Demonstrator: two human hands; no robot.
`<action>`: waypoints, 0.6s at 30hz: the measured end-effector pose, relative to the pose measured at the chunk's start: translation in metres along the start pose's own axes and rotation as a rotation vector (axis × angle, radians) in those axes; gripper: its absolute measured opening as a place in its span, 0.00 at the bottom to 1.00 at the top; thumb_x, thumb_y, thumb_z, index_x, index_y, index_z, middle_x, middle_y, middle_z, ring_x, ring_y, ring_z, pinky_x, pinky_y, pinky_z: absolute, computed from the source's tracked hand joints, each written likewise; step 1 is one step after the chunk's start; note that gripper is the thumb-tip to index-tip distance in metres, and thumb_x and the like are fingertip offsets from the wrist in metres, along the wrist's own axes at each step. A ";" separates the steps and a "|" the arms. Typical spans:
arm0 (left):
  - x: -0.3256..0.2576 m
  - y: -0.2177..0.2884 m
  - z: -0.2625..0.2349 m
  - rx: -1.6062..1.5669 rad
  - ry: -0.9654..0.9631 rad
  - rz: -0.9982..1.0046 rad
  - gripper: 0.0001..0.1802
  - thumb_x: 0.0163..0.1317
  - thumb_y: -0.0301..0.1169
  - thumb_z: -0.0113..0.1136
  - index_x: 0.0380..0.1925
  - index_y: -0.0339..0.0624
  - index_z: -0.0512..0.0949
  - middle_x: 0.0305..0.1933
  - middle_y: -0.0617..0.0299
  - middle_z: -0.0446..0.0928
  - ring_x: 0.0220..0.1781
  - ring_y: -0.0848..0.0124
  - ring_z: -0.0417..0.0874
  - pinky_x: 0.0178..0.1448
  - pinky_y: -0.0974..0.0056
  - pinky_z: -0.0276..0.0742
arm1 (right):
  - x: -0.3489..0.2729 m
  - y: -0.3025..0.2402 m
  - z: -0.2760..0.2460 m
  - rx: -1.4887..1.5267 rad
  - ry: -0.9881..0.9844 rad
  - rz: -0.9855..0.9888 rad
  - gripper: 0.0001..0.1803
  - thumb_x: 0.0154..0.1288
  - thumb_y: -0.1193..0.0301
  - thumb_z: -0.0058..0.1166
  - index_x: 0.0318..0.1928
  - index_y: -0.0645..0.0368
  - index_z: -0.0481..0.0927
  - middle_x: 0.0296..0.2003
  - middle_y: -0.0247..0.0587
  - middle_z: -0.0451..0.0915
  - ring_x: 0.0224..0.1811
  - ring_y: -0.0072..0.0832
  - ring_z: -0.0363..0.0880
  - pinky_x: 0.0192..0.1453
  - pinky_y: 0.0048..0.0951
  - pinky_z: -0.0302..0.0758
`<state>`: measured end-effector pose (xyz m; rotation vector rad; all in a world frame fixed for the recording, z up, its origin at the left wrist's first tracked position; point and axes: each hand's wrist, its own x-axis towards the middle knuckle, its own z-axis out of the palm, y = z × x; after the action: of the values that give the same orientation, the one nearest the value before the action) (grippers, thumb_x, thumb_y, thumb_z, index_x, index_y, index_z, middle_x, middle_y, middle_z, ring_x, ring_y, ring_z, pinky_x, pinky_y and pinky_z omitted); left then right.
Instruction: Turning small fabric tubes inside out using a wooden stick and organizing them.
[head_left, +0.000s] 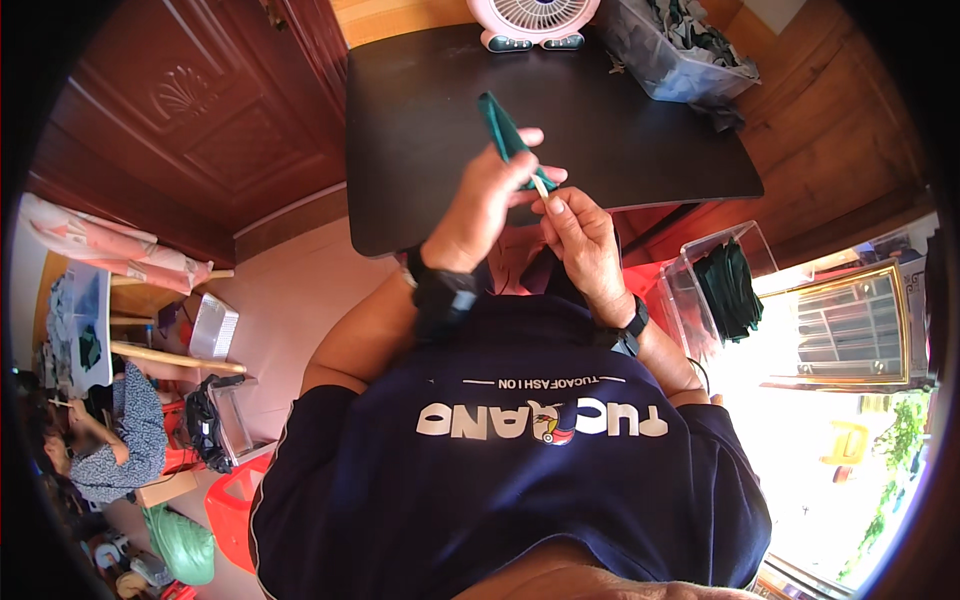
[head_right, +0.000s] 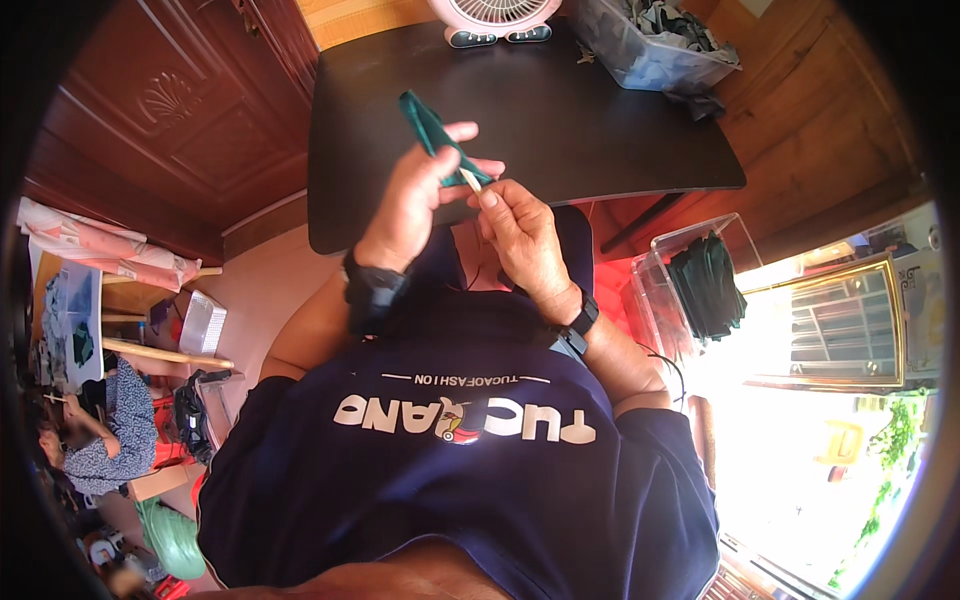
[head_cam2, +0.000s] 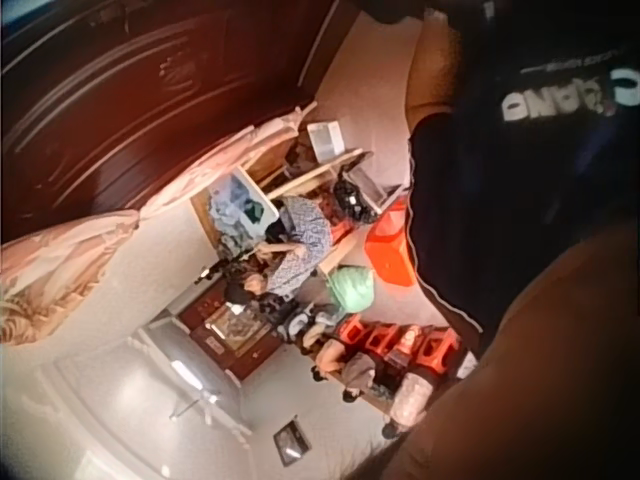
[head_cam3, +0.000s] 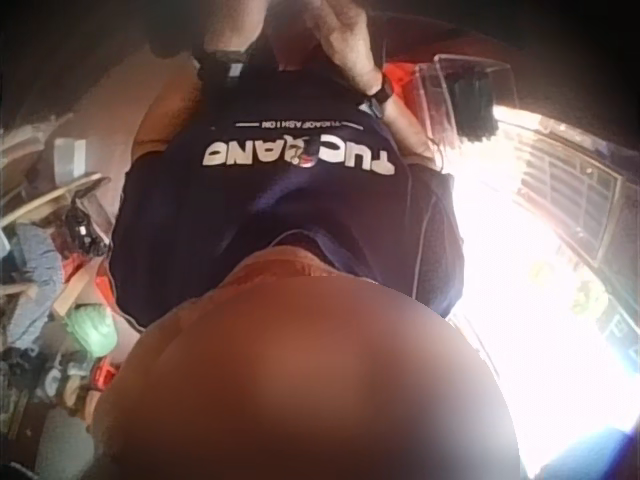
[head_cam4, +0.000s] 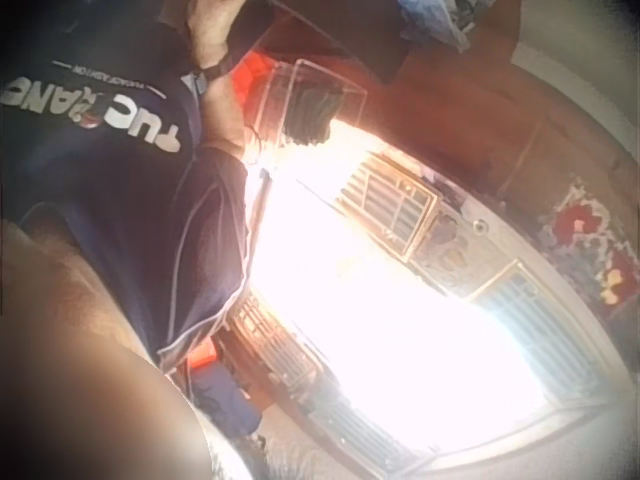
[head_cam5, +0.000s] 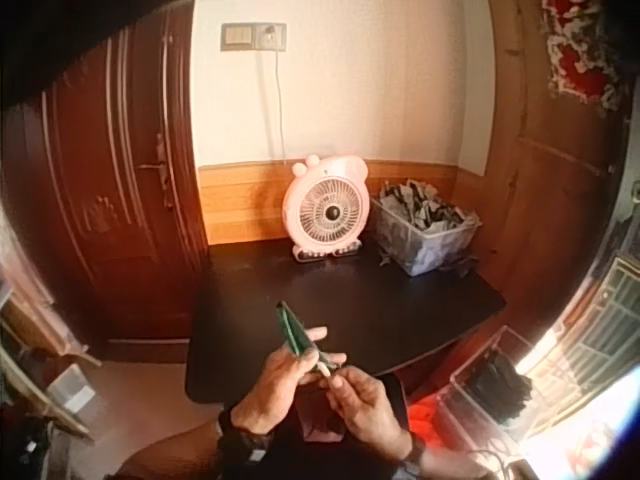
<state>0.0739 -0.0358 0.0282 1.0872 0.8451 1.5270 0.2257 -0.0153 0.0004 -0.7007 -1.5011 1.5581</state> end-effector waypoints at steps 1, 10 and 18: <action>-0.003 -0.004 0.004 0.098 -0.023 0.033 0.27 0.69 0.44 0.46 0.60 0.36 0.63 0.51 0.51 0.74 0.55 0.57 0.78 0.56 0.53 0.74 | -0.002 0.001 0.000 -0.008 0.001 -0.004 0.13 0.73 0.66 0.45 0.37 0.62 0.77 0.18 0.24 0.65 0.21 0.10 0.59 0.23 0.15 0.57; 0.011 0.018 -0.028 -0.239 -0.025 0.123 0.23 0.68 0.36 0.44 0.60 0.40 0.63 0.57 0.46 0.72 0.56 0.58 0.78 0.44 0.62 0.85 | -0.005 -0.009 -0.012 0.118 -0.145 0.203 0.17 0.74 0.62 0.39 0.36 0.62 0.75 0.15 0.28 0.64 0.11 0.13 0.53 0.16 0.15 0.51; 0.022 0.024 -0.041 0.120 0.014 0.059 0.11 0.64 0.32 0.48 0.38 0.39 0.76 0.36 0.53 0.83 0.30 0.74 0.84 0.20 0.78 0.66 | -0.004 -0.002 -0.016 0.106 -0.172 0.185 0.15 0.73 0.62 0.44 0.38 0.60 0.76 0.17 0.28 0.68 0.15 0.12 0.60 0.18 0.15 0.57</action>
<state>0.0255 -0.0188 0.0408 1.1988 0.9313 1.5504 0.2416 -0.0105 -0.0001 -0.6742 -1.4986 1.8648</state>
